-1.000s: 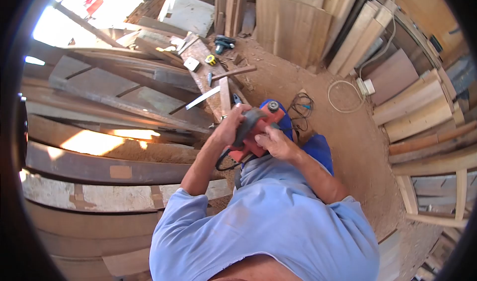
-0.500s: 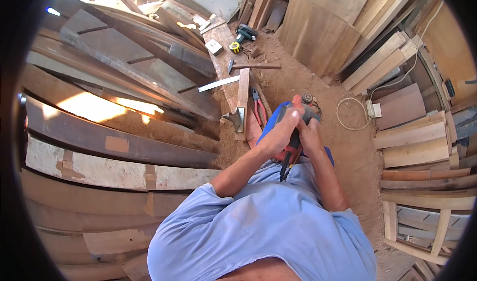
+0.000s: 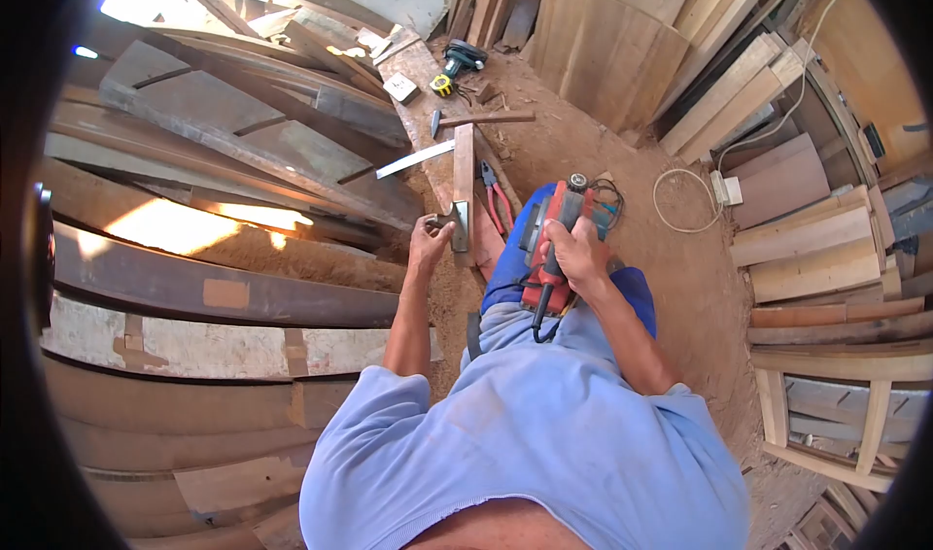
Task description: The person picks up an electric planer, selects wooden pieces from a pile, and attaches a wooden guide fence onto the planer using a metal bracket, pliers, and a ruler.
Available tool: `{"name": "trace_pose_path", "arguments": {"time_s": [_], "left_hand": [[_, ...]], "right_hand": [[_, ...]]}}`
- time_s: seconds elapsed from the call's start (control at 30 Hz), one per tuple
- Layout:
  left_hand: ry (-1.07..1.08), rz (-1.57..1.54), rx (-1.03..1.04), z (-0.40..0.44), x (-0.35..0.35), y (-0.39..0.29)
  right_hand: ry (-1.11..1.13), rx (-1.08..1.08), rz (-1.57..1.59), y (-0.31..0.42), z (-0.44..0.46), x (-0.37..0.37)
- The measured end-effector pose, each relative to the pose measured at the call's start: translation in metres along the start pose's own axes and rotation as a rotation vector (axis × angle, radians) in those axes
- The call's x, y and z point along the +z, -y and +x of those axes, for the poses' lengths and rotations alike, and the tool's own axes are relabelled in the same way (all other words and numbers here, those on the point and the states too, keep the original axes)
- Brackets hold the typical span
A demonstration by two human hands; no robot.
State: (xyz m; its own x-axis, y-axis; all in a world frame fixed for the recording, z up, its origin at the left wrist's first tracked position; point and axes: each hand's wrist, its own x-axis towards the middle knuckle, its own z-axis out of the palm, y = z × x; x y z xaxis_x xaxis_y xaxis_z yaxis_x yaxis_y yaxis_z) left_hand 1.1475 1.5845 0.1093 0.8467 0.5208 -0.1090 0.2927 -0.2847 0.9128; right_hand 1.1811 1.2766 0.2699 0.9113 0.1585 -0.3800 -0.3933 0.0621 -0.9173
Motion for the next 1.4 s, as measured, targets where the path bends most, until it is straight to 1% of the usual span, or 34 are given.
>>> {"name": "trace_pose_path", "arguments": {"time_s": [0.1,0.13,0.17,0.23,0.27,0.3,0.37,0.4,0.47,0.5,0.57,0.6,0.7,0.73,0.77,0.83,0.9,0.97,1.0,1.03,1.1,1.17,1.23,1.27,1.3,1.37,1.4], "left_hand": [[0.022,-0.071,-0.003,0.013,0.005,0.017],[-0.021,-0.068,0.008,0.014,0.005,0.017],[-0.013,-0.066,0.007,0.018,0.002,0.018],[-0.061,-0.186,0.022,0.021,-0.006,0.013],[-0.084,-0.217,0.075,0.008,-0.02,-0.036],[-0.071,-0.307,0.027,0.007,-0.031,-0.05],[-0.055,-0.423,0.081,0.004,-0.048,-0.071],[-0.061,-0.422,0.086,-0.003,-0.059,-0.096],[0.086,-0.723,-0.088,-0.025,-0.083,-0.152],[0.081,-0.723,-0.081,-0.032,-0.091,-0.169],[0.264,-0.884,0.039,-0.043,-0.099,-0.187],[0.394,-0.945,0.089,-0.045,-0.104,-0.188],[0.386,-0.921,0.157,-0.054,-0.091,-0.202],[0.341,-0.894,0.19,-0.057,-0.084,-0.207],[0.352,-0.894,0.192,-0.058,-0.082,-0.207],[0.324,-0.788,0.187,-0.061,-0.078,-0.197],[0.076,-0.513,0.38,-0.064,-0.06,-0.177],[0.162,-1.157,-0.08,-0.084,-0.056,-0.183],[0.349,-1.244,-0.033,-0.081,-0.061,-0.155],[0.348,-1.243,-0.034,-0.091,-0.061,-0.156],[0.247,-1.232,-0.094,-0.115,-0.056,-0.161],[0.214,-1.211,-0.095,-0.134,-0.054,-0.162],[0.13,-1.19,-0.207,-0.151,-0.05,-0.165],[0.193,-1.16,-0.196,-0.156,-0.047,-0.15],[0.193,-1.159,-0.196,-0.162,-0.046,-0.137],[0.394,-0.94,-0.316,-0.174,-0.045,-0.12],[0.371,-0.764,-0.338,-0.179,-0.048,-0.122]], "right_hand": [[0.02,0.017,0.0,0.003,-0.002,-0.005],[0.012,0.018,0.002,0.002,-0.001,-0.007],[0.019,0.021,0.011,-0.001,0.0,-0.009],[0.022,0.034,0.022,-0.003,-0.001,-0.011],[0.026,0.02,0.024,-0.002,-0.001,-0.01],[0.035,-0.002,0.025,0.001,-0.001,-0.008],[0.049,-0.012,0.016,0.005,-0.002,-0.007],[0.061,-0.021,0.007,0.007,-0.003,-0.005],[0.048,-0.013,-0.003,0.005,-0.001,-0.003],[0.029,-0.003,-0.014,0.004,0.0,-0.003],[0.031,-0.001,-0.02,0.002,0.0,-0.004],[0.025,0.004,-0.025,0.002,0.001,-0.005],[0.023,0.016,-0.018,-0.001,0.003,-0.009],[0.014,0.012,-0.017,-0.001,0.002,-0.01],[-0.005,-0.001,-0.005,-0.001,0.001,-0.009],[-0.029,-0.015,0.009,-0.002,0.0,-0.012],[-0.043,0.042,0.079,-0.005,0.003,-0.015],[-0.043,0.038,0.094,-0.011,0.007,-0.017],[-0.041,0.035,0.107,-0.012,0.008,-0.019],[-0.041,0.036,0.107,-0.012,0.009,-0.02],[-0.015,0.024,0.135,-0.013,0.008,-0.022],[-0.003,0.01,0.139,-0.012,0.006,-0.022],[0.009,-0.009,0.142,-0.011,0.005,-0.021],[-0.007,-0.003,0.141,-0.01,0.005,-0.02],[-0.024,0.002,0.139,-0.01,0.006,-0.02],[-0.005,-0.022,0.144,-0.012,0.007,-0.021],[0.015,-0.045,0.149,-0.012,0.007,-0.021]]}}
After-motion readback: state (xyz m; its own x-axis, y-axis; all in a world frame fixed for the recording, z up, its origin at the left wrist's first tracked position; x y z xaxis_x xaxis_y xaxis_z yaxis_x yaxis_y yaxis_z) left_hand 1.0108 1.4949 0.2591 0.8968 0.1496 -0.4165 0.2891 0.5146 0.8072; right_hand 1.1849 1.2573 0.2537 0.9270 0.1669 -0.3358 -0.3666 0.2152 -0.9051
